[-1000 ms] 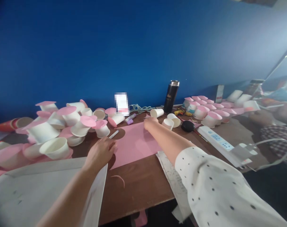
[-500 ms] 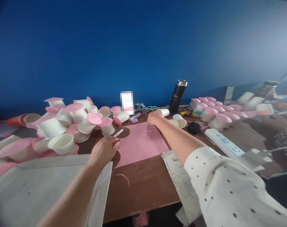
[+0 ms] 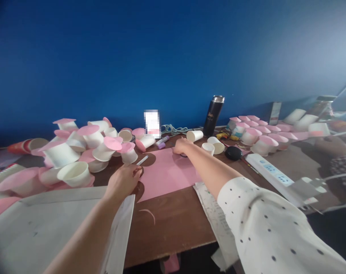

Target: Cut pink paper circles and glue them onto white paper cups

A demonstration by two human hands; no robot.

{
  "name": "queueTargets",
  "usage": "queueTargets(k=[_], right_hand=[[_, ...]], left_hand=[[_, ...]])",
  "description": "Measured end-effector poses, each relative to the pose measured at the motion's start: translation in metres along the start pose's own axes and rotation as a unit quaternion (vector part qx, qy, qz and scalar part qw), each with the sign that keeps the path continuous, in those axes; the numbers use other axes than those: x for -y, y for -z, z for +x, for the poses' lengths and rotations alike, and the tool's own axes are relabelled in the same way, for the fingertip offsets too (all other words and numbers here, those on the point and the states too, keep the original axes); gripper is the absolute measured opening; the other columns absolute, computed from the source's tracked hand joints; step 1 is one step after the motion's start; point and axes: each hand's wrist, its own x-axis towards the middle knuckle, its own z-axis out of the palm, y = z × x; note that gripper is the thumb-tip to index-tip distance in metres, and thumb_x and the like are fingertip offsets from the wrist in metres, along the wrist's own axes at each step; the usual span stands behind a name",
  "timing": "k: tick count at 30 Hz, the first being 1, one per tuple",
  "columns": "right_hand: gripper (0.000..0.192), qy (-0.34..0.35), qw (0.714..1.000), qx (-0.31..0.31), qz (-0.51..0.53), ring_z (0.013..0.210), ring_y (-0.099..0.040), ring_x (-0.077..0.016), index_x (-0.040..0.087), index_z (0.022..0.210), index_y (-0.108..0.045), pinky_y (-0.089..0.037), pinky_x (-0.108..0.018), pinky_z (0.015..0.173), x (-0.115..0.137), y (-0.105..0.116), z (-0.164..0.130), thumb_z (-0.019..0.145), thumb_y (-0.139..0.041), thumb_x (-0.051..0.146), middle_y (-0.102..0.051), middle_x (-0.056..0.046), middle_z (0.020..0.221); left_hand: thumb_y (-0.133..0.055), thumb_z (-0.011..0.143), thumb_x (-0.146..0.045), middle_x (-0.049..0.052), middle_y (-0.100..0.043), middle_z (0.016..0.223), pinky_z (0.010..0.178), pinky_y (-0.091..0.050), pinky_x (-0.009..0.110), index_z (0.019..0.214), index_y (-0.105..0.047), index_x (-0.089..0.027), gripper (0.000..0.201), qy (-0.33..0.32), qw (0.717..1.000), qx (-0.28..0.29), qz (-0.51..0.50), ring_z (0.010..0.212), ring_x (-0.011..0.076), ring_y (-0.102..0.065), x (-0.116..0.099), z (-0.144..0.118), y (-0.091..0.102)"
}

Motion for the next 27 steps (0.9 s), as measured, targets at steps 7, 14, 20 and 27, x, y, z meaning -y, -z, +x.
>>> queueTargets(k=[7,14,20,27], right_hand=[[0.033,-0.004,0.999,0.049,-0.01,0.1,-0.062,-0.0222,0.015,0.117,-0.06,-0.053,-0.039,0.084,0.008,-0.001,0.006,0.09,-0.06,0.033,-0.061,-0.011,0.118],[0.041,0.059,0.998,-0.005,0.016,0.116,-0.054,-0.0272,0.021,0.126,-0.056,-0.048,-0.038,0.092,0.0,-0.007,-0.004,0.088,-0.061,0.037,-0.053,-0.012,0.132],[0.034,0.086,0.996,0.011,0.021,0.106,-0.06,-0.0235,0.019,0.12,-0.059,-0.051,-0.038,0.088,-0.007,-0.006,0.002,0.09,-0.06,0.035,-0.06,-0.01,0.122],[0.031,0.106,0.994,0.023,0.017,0.102,-0.061,-0.021,0.017,0.12,-0.057,-0.053,-0.042,0.085,-0.012,-0.015,0.005,0.093,-0.056,0.033,-0.059,-0.009,0.121]], left_hand=[[-0.042,0.089,-0.031,0.008,-0.067,0.1,0.073,-0.045,0.03,0.096,-0.07,-0.023,0.029,0.015,1.0,-0.001,-0.008,0.091,0.0228,-0.062,0.0,0.0,0.002],[-0.043,0.089,-0.03,0.008,-0.066,0.102,0.077,-0.045,0.03,0.099,-0.07,-0.022,0.03,0.009,1.0,-0.001,-0.023,0.094,0.0226,-0.062,0.0,0.001,0.0],[-0.046,0.087,-0.029,0.008,-0.066,0.105,0.083,-0.045,0.032,0.102,-0.07,-0.021,0.029,0.014,0.998,0.004,-0.062,0.097,0.0231,-0.062,0.002,0.002,-0.003],[-0.045,0.087,-0.028,0.009,-0.066,0.105,0.084,-0.044,0.031,0.1,-0.07,-0.021,0.029,0.015,0.998,0.005,-0.064,0.097,0.0226,-0.062,0.004,0.004,-0.004]])
